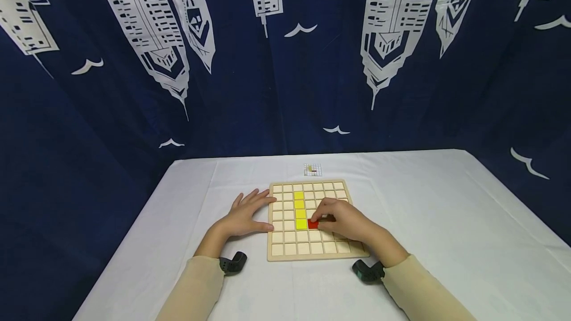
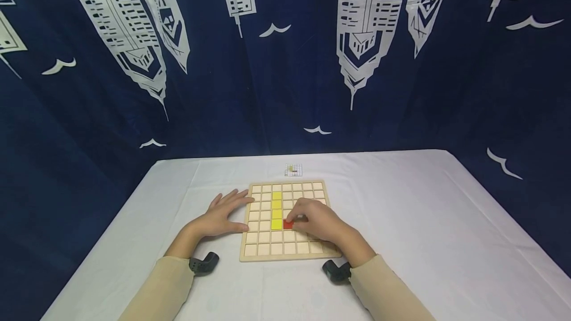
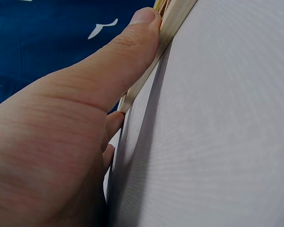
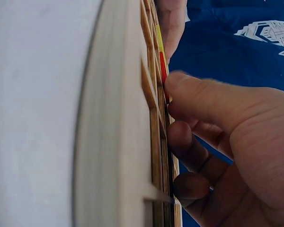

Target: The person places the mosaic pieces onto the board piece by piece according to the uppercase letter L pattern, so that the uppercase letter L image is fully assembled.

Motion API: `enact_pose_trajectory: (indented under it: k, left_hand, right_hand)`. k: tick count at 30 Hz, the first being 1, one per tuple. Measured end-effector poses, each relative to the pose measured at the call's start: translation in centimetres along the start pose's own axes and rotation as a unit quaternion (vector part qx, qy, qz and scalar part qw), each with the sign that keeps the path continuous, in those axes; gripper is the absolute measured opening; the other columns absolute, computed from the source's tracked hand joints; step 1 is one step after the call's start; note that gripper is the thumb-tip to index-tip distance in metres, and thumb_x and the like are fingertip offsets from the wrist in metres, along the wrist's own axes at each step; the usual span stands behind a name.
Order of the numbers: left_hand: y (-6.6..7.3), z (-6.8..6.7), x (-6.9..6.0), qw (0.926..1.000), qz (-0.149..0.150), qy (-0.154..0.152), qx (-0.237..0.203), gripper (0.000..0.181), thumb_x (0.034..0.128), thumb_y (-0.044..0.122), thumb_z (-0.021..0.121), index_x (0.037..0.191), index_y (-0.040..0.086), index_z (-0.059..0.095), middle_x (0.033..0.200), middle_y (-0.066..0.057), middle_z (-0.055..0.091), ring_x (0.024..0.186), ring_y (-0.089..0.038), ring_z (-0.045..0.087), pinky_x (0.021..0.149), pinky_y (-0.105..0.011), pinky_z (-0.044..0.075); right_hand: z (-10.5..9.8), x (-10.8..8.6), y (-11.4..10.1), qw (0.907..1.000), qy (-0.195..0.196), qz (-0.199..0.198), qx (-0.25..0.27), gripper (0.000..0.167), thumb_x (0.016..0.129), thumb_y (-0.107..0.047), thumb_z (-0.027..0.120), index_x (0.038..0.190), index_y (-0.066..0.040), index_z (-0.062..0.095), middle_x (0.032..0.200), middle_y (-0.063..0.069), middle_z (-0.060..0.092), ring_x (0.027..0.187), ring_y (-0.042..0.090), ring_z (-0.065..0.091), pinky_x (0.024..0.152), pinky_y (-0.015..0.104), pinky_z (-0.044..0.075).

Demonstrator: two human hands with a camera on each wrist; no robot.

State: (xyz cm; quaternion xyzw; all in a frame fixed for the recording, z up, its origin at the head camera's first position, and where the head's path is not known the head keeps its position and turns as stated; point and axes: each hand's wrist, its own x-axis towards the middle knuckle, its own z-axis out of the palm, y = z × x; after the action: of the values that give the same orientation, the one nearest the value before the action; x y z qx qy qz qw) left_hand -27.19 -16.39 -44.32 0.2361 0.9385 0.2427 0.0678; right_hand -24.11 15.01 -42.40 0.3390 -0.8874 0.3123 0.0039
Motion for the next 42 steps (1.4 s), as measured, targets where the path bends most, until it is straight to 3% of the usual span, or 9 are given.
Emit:
enact_pose_trajectory:
  k: [19, 27, 32, 42]
  left_hand:
    - [0.0, 0.1, 0.0, 1.0, -0.005, -0.001, -0.001, 0.079, 0.0793, 0.057, 0.076, 0.148, 0.032, 0.046, 0.167, 0.002, 0.025, 0.158, -0.03, 0.01, 0.125, -0.061, -0.005]
    - [0.0, 0.0, 0.0, 1.0, -0.003, 0.0, -0.002, 0.079, 0.0792, 0.058, 0.076, 0.148, 0.032, 0.046, 0.167, 0.002, 0.025, 0.158, -0.03, 0.01, 0.125, -0.061, -0.004]
    - [0.0, 0.0, 0.0, 1.0, 0.0, 0.0, 0.0, 0.079, 0.0793, 0.058, 0.076, 0.148, 0.032, 0.046, 0.167, 0.002, 0.025, 0.158, -0.03, 0.01, 0.125, -0.062, -0.004]
    - [-0.1, 0.1, 0.1, 1.0, -0.004, 0.001, 0.002, 0.079, 0.0789, 0.058, 0.077, 0.148, 0.032, 0.047, 0.167, 0.002, 0.025, 0.158, -0.03, 0.01, 0.125, -0.061, -0.004]
  right_hand:
    - [-0.6, -0.1, 0.1, 0.9999, -0.015, 0.002, 0.005, 0.006, 0.09, -0.012, 0.074, 0.09, -0.017, 0.077, 0.096, -0.008, 0.068, 0.093, 0.008, 0.061, 0.087, 0.027, 0.054]
    - [-1.9, -0.5, 0.8, 0.9987, -0.016, 0.037, 0.032, 0.01, 0.09, -0.01, 0.072, 0.093, -0.02, 0.074, 0.095, -0.008, 0.068, 0.088, 0.012, 0.056, 0.078, 0.024, 0.05]
    - [-3.5, -1.0, 1.3, 0.9971, -0.027, 0.052, 0.047, 0.012, 0.088, -0.009, 0.074, 0.099, -0.015, 0.072, 0.098, -0.003, 0.068, 0.086, 0.015, 0.055, 0.074, 0.022, 0.049]
    - [-6.4, -2.3, 3.1, 0.9912, -0.056, 0.111, 0.047, 0.024, 0.086, -0.011, 0.074, 0.109, -0.014, 0.069, 0.102, 0.005, 0.066, 0.09, 0.019, 0.055, 0.075, 0.024, 0.048]
